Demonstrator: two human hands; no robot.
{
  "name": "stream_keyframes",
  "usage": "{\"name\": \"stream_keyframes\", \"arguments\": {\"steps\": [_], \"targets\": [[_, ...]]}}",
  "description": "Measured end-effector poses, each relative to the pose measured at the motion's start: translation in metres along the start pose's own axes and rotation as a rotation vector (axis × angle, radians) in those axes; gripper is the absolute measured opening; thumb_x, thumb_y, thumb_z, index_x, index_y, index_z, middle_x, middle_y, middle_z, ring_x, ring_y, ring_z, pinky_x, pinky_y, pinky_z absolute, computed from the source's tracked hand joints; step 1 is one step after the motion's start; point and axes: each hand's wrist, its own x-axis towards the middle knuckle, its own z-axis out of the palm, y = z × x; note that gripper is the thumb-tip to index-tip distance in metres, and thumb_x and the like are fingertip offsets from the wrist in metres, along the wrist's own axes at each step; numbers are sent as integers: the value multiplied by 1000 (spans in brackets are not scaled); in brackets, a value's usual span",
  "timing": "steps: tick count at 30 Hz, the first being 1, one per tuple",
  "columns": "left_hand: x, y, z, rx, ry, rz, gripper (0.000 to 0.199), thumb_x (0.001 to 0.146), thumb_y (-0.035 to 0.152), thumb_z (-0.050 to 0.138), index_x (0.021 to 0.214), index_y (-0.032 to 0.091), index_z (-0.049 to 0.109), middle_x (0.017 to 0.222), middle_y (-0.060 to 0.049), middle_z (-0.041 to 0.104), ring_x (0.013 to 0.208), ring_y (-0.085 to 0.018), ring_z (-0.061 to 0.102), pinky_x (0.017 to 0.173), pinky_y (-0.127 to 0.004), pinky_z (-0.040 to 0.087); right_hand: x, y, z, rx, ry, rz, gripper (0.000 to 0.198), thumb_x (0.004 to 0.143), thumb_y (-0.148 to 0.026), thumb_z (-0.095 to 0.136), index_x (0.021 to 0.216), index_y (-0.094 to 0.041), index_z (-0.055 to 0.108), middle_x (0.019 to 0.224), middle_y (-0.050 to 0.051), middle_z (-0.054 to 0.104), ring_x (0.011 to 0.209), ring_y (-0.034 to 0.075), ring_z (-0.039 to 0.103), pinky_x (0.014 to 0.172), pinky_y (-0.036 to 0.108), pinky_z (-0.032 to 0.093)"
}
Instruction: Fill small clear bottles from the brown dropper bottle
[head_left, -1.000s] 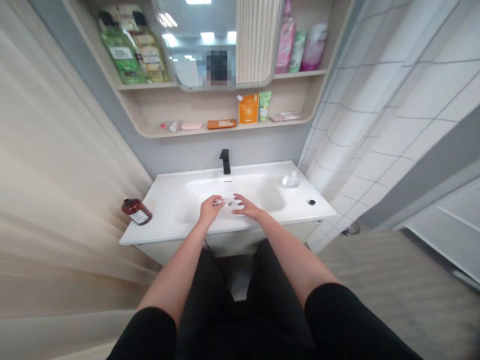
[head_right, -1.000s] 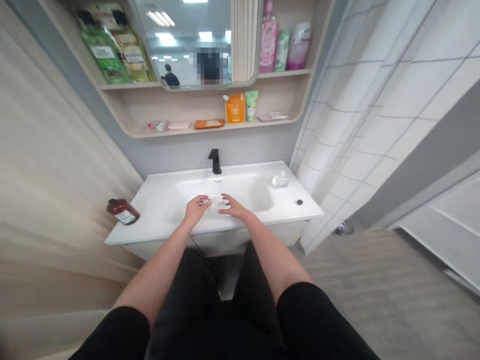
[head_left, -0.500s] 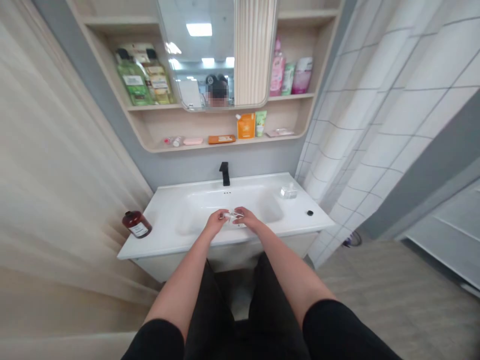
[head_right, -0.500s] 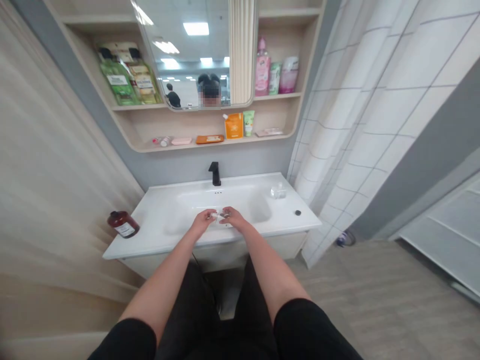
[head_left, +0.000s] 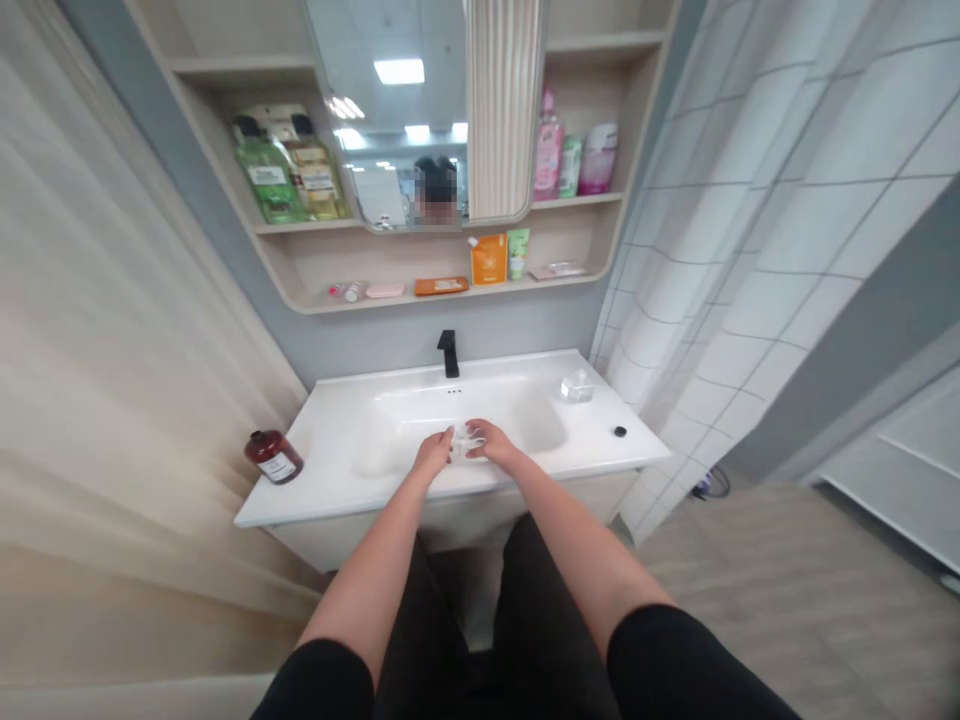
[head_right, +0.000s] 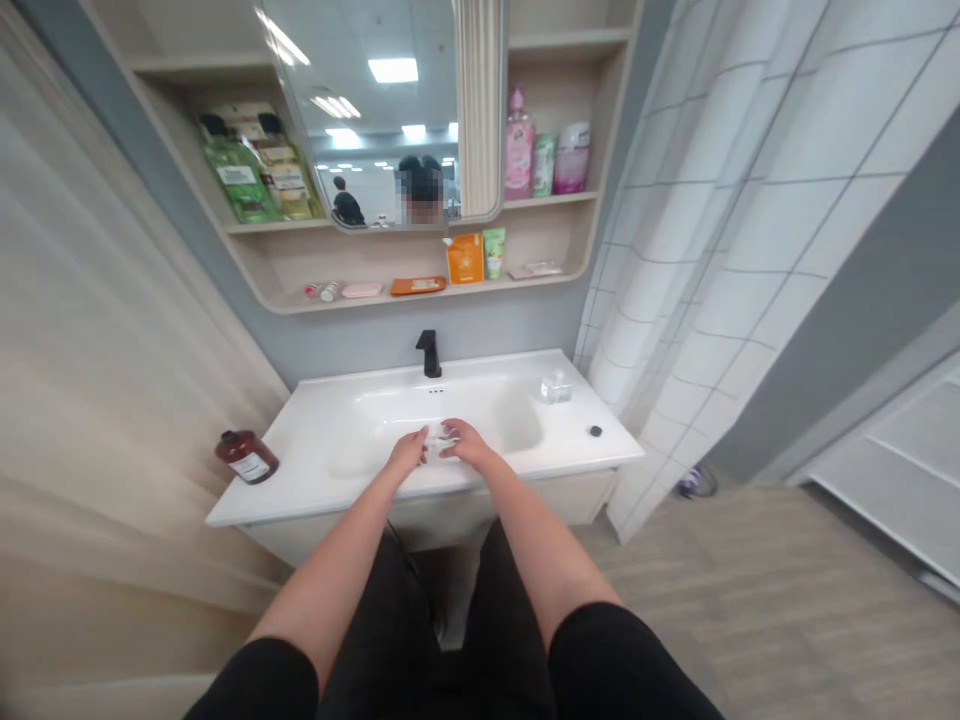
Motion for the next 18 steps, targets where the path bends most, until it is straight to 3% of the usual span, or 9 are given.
{"name": "stream_keyframes", "arguments": {"steps": [3,7,12,16,18], "targets": [[-2,3,-2,-16,3,27,34,104,58,70,89,28,69,73,0,69,74,-25,69,77,-35,53,-1,-1,3,21,2,12,79,52,-20,107,127,-28,83,119,3,80,107,29,78,109,56,69],[-4,6,-4,-8,9,17,49,104,69,66,75,29,60,59,0,57,65,-25,61,72,-36,48,-2,-1,4,-11,-4,-13,79,51,-21,108,126,-29,83,122,5,81,109,29,78,111,57,69],[-6,7,-4,-55,-8,32,42,100,68,71,86,29,64,67,2,64,68,-24,65,71,-34,49,-3,0,4,-14,8,-15,79,54,-22,106,129,-29,82,129,7,81,114,30,79,112,57,68],[-6,5,-3,-69,-27,2,50,104,72,61,78,30,57,57,3,52,58,-22,54,65,-35,45,-5,-1,4,-59,-18,-64,80,53,-24,109,129,-29,82,129,7,83,112,30,78,115,57,67],[-7,5,-3,-78,-30,-5,48,103,72,62,81,29,60,60,2,56,59,-22,56,64,-34,44,-6,-1,3,-55,-11,-71,81,55,-26,109,131,-29,81,131,7,82,113,29,78,112,56,68]]}}
